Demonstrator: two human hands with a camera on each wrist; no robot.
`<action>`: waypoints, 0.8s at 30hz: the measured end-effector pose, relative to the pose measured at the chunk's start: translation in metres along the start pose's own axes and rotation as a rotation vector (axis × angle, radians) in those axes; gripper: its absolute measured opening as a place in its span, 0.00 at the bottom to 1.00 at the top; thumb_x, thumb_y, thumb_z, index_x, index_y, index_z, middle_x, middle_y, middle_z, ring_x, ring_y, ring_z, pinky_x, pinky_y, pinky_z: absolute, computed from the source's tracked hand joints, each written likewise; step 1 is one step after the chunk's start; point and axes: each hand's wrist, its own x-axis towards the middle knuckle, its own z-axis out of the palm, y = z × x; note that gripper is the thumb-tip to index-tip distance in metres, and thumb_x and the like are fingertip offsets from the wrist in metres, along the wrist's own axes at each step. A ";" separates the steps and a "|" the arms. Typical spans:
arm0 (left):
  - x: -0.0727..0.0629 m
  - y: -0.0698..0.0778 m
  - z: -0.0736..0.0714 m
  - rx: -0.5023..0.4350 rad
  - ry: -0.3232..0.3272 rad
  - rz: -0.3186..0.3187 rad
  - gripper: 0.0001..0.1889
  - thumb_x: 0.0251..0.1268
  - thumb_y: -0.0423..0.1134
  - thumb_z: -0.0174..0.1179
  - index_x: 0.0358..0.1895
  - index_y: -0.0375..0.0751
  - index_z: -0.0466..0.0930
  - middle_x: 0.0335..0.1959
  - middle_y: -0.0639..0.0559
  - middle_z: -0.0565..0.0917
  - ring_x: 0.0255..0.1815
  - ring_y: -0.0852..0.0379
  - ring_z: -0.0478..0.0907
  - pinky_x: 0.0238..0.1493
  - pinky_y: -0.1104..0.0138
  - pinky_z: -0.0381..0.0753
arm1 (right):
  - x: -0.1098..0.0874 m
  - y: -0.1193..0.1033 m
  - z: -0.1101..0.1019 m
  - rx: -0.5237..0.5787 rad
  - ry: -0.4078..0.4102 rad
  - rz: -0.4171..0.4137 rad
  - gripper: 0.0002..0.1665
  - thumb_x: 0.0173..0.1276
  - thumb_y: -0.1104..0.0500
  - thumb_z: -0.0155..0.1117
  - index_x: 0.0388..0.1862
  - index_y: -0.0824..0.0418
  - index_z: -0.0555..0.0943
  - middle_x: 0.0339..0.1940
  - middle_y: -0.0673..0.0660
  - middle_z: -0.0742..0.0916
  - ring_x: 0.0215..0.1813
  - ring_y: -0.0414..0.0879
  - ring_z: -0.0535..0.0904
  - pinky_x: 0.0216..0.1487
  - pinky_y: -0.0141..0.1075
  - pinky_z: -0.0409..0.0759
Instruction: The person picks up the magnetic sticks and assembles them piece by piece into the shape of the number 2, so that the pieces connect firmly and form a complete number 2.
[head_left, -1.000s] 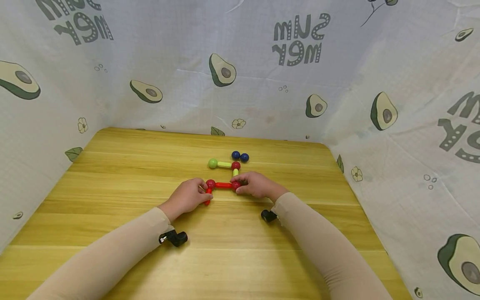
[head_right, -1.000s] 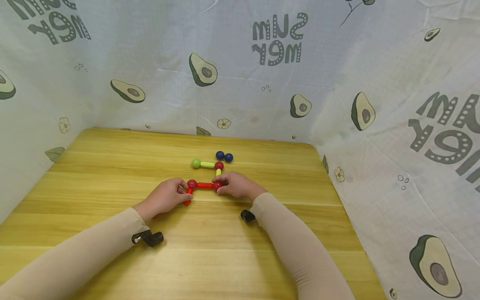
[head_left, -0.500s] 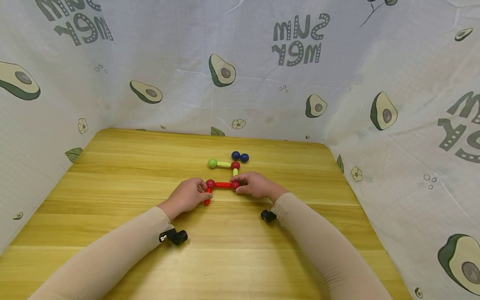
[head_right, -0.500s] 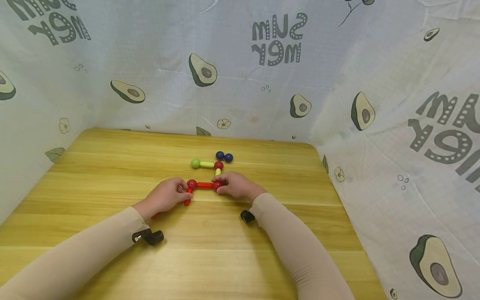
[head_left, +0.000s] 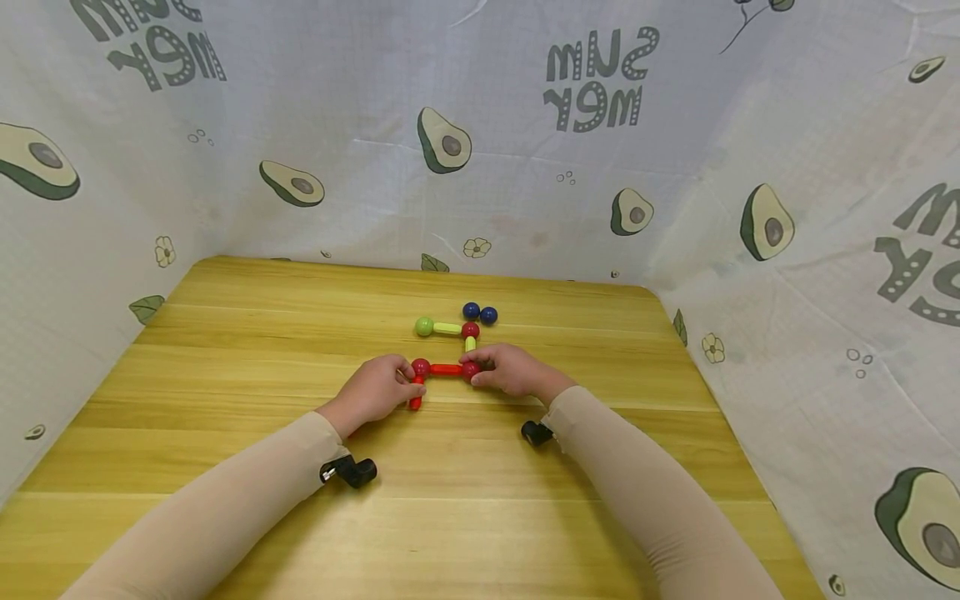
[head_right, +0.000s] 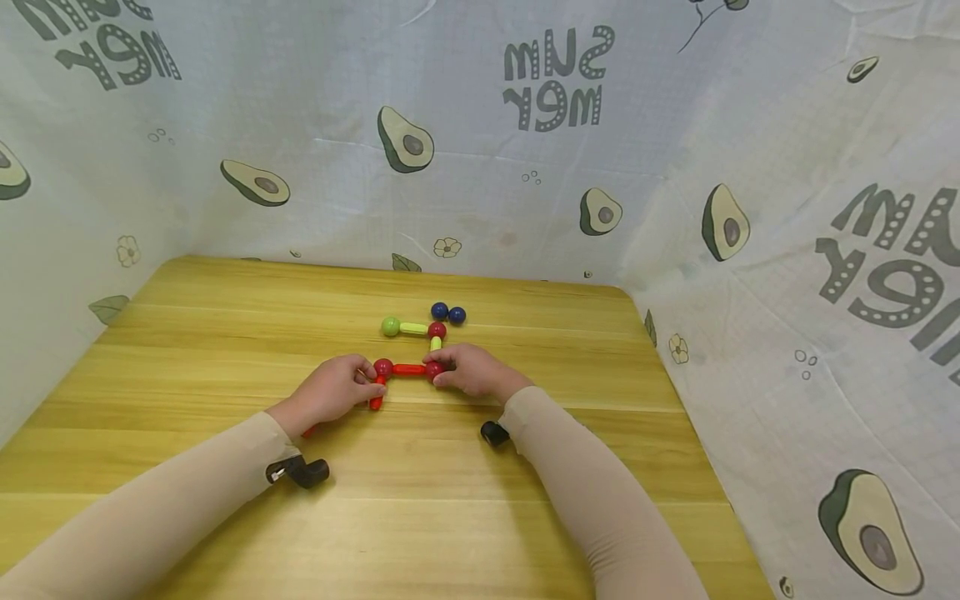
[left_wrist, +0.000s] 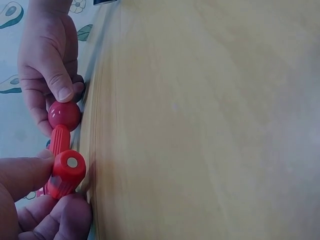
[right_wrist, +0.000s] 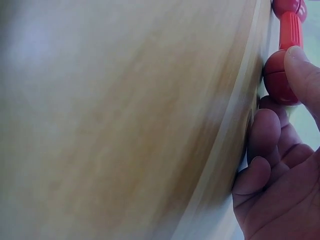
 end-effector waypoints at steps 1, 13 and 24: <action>0.000 0.000 0.000 0.000 0.000 0.000 0.15 0.70 0.48 0.71 0.47 0.42 0.82 0.43 0.50 0.87 0.39 0.54 0.80 0.40 0.64 0.78 | 0.000 0.000 0.000 0.002 0.000 0.000 0.23 0.75 0.55 0.70 0.68 0.48 0.83 0.63 0.51 0.87 0.58 0.48 0.80 0.73 0.51 0.75; 0.001 -0.002 0.000 -0.005 0.002 0.012 0.15 0.70 0.48 0.71 0.47 0.42 0.82 0.43 0.50 0.86 0.38 0.54 0.78 0.39 0.65 0.76 | 0.000 0.001 0.000 0.012 0.002 0.005 0.24 0.75 0.54 0.70 0.69 0.48 0.83 0.63 0.51 0.87 0.58 0.47 0.80 0.72 0.51 0.75; 0.002 -0.003 0.000 0.008 -0.003 0.011 0.15 0.70 0.49 0.70 0.48 0.42 0.82 0.46 0.50 0.87 0.39 0.54 0.79 0.41 0.64 0.78 | -0.002 -0.001 0.001 0.027 0.006 0.015 0.24 0.75 0.55 0.70 0.69 0.47 0.83 0.64 0.51 0.87 0.59 0.47 0.80 0.73 0.51 0.75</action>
